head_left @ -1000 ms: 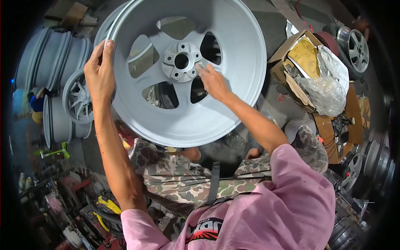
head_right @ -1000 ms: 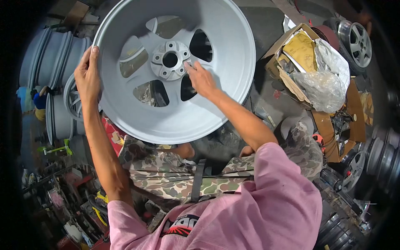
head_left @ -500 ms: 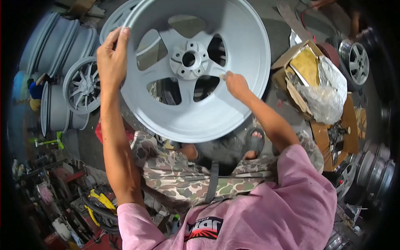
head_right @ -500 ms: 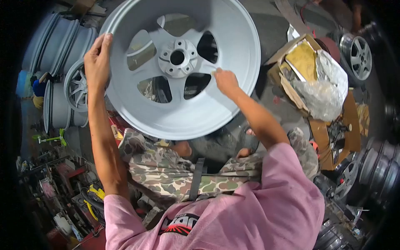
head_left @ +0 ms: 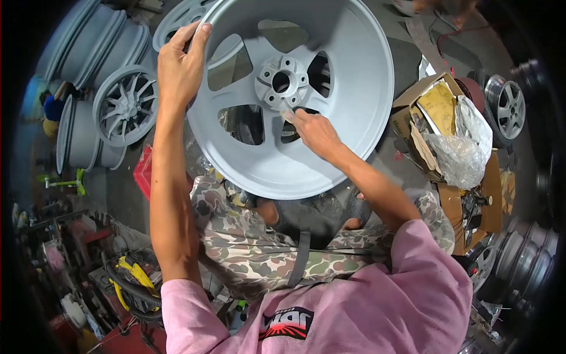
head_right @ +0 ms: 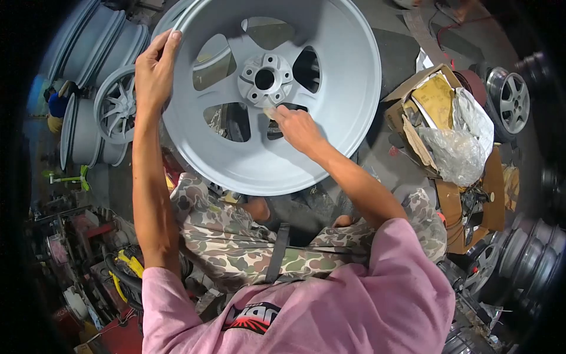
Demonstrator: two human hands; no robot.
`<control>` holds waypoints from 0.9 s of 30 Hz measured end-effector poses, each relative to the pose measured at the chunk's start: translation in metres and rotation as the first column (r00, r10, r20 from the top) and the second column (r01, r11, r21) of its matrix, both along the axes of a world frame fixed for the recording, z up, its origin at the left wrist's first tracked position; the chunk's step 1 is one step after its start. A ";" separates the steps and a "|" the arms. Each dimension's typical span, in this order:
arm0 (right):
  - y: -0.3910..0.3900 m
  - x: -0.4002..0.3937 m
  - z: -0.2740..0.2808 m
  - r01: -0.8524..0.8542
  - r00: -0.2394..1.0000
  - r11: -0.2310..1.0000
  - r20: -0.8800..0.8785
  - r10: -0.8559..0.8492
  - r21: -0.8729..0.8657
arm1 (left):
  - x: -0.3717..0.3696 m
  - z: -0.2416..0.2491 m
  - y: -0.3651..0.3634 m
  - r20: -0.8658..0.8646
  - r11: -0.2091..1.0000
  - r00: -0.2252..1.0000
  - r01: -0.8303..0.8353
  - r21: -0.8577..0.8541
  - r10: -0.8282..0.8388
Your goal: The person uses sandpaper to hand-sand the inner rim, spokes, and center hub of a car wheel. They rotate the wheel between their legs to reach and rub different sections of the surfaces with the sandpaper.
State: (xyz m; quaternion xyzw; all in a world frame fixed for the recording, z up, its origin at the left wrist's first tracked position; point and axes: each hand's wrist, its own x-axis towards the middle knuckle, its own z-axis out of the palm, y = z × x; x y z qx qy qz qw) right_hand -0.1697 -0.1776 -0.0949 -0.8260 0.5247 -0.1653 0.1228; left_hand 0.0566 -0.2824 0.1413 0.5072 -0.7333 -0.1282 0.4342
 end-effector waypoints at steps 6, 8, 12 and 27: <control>-0.014 0.020 -0.012 0.036 0.997 0.952 0.074 -0.014 -0.303 | 0.001 -0.002 0.001 0.021 1.000 0.999 0.026 -0.012 -0.026; 0.004 0.035 -0.015 0.185 0.961 0.979 0.222 -0.163 -0.083 | -0.001 -0.005 0.004 -0.016 0.997 0.998 0.055 -0.052 -0.056; 0.016 0.023 -0.017 0.047 0.970 0.988 0.231 -0.081 0.149 | -0.004 -0.005 0.005 0.009 0.996 1.000 0.022 -0.090 -0.021; -0.082 0.020 0.072 0.381 0.852 0.880 0.478 -0.216 -0.282 | -0.013 -0.002 0.015 -0.025 0.996 0.999 0.022 -0.086 -0.025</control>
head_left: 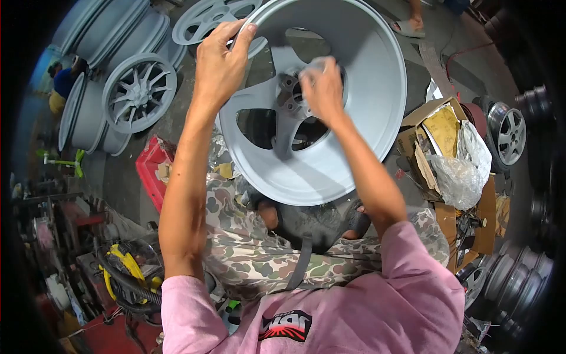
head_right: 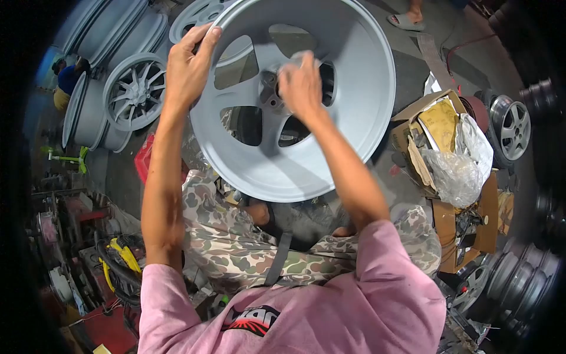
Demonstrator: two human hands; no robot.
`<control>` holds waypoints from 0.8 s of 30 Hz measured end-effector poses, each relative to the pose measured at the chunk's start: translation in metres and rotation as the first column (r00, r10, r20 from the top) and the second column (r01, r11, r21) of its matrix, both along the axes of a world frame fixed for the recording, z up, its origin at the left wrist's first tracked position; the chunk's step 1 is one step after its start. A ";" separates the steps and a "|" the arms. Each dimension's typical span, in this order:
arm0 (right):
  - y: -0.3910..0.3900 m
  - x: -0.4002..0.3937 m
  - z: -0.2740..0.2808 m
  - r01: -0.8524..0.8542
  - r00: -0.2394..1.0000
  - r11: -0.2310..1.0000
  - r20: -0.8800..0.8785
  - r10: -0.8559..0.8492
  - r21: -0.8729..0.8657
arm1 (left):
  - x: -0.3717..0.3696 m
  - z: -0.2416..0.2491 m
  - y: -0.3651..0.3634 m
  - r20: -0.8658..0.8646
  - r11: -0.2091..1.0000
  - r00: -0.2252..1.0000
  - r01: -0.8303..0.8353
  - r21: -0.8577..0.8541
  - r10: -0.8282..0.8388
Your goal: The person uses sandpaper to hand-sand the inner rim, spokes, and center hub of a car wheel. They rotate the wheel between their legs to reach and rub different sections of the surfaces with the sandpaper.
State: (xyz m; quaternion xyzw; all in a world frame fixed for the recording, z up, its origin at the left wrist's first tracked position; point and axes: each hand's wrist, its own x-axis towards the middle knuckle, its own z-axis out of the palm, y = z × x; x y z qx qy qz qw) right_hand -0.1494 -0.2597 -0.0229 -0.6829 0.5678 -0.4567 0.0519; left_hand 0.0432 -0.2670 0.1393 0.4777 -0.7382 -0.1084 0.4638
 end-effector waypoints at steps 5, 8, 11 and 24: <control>-0.065 0.010 -0.013 -0.019 0.933 0.991 -0.355 0.066 0.133 | -0.003 0.004 0.005 0.008 0.999 1.000 0.027 0.020 -0.028; -0.019 0.040 -0.012 -0.402 0.733 0.914 -0.577 0.359 0.058 | 0.001 0.003 0.002 -0.010 0.999 1.000 0.024 0.032 -0.024; -0.012 0.031 -0.010 -0.530 0.626 0.845 -0.707 0.329 -0.076 | 0.003 0.000 -0.004 0.005 0.999 1.000 0.013 0.047 -0.013; -0.015 -0.113 -0.136 -0.258 0.923 0.795 0.384 0.034 0.549 | 0.017 -0.003 -0.018 -0.056 0.992 0.998 0.023 0.126 -0.016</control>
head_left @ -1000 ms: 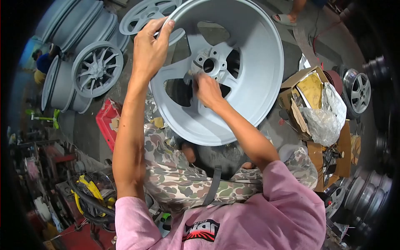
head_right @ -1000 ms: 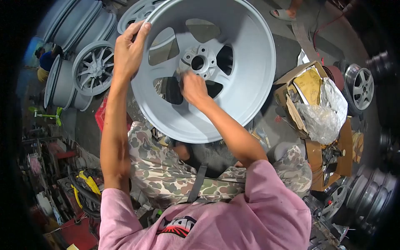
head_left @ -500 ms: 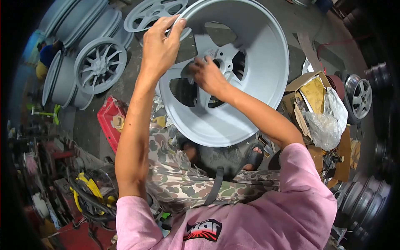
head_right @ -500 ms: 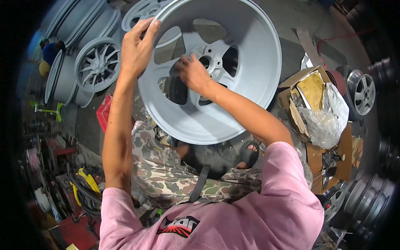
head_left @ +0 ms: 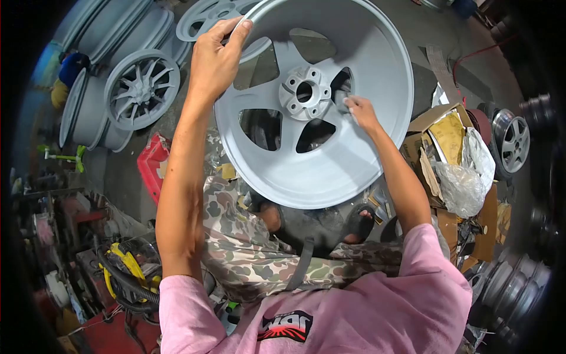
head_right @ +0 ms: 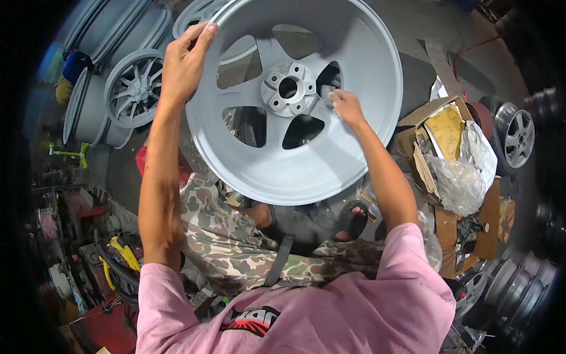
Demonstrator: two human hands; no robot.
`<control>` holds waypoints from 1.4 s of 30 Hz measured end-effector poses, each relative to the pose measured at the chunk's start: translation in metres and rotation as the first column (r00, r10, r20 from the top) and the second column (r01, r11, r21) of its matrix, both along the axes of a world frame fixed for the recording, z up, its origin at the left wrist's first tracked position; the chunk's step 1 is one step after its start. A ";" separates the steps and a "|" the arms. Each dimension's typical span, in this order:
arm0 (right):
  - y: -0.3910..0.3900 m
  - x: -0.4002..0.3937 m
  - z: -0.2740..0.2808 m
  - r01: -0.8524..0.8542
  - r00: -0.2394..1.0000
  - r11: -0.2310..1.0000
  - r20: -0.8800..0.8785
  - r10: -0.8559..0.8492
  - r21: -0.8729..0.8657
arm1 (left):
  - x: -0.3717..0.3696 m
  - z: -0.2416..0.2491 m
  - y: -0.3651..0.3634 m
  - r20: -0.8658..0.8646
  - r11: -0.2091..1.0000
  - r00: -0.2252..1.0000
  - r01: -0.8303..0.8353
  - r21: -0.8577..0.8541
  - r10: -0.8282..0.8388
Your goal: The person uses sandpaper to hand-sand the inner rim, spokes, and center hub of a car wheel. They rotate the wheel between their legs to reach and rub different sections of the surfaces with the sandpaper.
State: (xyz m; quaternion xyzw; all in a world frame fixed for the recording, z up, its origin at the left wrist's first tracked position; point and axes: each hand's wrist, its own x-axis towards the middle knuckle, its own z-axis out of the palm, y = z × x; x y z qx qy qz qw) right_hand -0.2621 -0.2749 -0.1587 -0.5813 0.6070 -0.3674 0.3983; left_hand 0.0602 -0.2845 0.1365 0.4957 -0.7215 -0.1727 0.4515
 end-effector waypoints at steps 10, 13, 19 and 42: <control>-0.062 0.046 0.028 0.225 0.905 0.805 -0.188 -0.381 -0.549 | -0.007 0.012 0.013 0.063 0.994 0.995 -0.082 0.075 0.077; -0.060 0.045 0.017 0.069 0.964 0.849 -0.185 -0.193 -0.525 | -0.008 0.011 0.014 0.057 0.996 0.997 -0.055 0.065 0.052; -0.068 0.030 0.021 0.144 0.930 0.860 -0.231 -0.287 -0.489 | -0.013 0.016 0.018 0.027 0.996 0.998 -0.051 0.071 0.049; -0.102 0.108 0.110 0.004 0.973 0.647 -0.147 -0.179 -0.762 | -0.016 0.016 0.025 0.007 0.998 1.000 0.000 0.060 -0.001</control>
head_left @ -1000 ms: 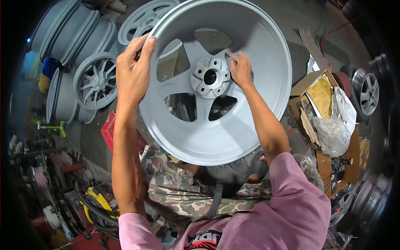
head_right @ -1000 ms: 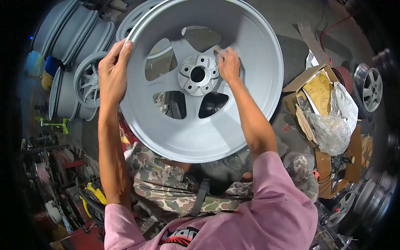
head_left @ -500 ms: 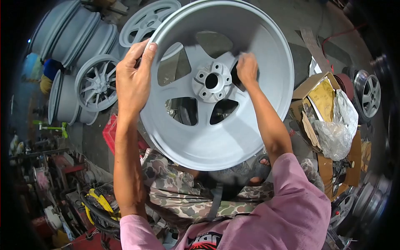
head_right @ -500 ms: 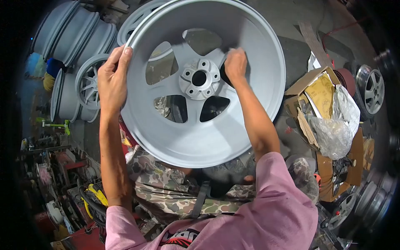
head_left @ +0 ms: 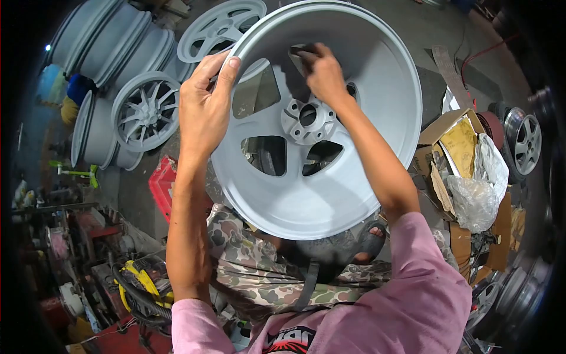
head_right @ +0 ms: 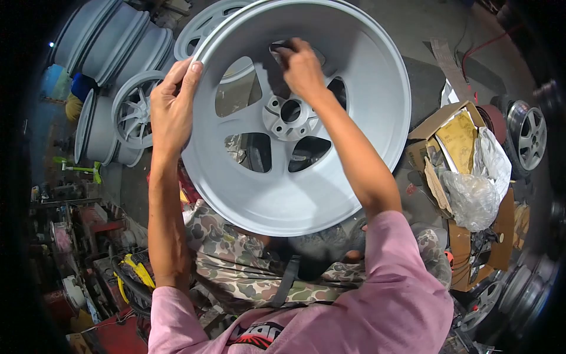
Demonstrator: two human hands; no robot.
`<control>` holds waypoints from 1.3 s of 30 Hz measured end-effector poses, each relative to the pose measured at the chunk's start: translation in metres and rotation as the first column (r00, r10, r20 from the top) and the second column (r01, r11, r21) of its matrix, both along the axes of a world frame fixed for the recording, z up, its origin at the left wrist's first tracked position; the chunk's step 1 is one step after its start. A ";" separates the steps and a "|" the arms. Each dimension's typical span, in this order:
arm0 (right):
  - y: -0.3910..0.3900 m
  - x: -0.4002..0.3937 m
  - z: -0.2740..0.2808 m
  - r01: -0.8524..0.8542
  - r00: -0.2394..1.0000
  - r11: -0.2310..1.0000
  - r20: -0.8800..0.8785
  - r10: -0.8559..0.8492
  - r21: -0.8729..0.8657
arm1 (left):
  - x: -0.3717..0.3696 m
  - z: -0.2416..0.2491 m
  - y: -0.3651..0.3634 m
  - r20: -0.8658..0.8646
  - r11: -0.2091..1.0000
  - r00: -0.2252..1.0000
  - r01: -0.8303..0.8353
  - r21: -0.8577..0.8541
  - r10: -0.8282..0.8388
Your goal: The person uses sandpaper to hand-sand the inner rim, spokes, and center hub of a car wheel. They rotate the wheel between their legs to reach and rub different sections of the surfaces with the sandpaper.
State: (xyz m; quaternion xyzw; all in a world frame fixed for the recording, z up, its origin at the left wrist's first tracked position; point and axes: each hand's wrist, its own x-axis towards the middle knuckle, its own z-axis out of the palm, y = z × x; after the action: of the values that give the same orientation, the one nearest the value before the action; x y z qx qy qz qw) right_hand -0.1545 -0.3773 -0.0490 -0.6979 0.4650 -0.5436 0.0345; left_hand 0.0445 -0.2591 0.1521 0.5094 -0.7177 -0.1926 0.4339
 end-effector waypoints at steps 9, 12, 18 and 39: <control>0.013 -0.028 0.027 -0.194 0.846 0.801 -0.316 0.429 0.566 | -0.001 0.000 -0.004 0.032 0.999 0.999 -0.024 -0.025 0.025; 0.005 0.007 0.034 -0.094 0.979 0.995 -0.184 0.086 -0.036 | -0.004 -0.001 0.000 0.005 0.999 1.000 -0.005 -0.032 0.006; 0.039 0.016 0.012 -0.222 0.912 0.961 -0.314 0.264 0.164 | 0.004 -0.007 -0.006 0.007 0.998 1.000 -0.002 -0.061 0.002; 0.119 0.093 0.002 0.007 0.906 0.976 -0.414 0.086 0.219 | 0.005 -0.007 -0.010 0.021 0.991 1.000 0.000 -0.131 0.002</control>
State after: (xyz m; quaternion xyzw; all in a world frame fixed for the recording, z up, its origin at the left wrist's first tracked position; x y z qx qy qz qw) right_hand -0.0618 -0.2584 -0.0471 -0.8000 0.5034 -0.3259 0.0198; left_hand 0.0499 -0.2693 0.1451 0.4821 -0.7331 -0.1394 0.4590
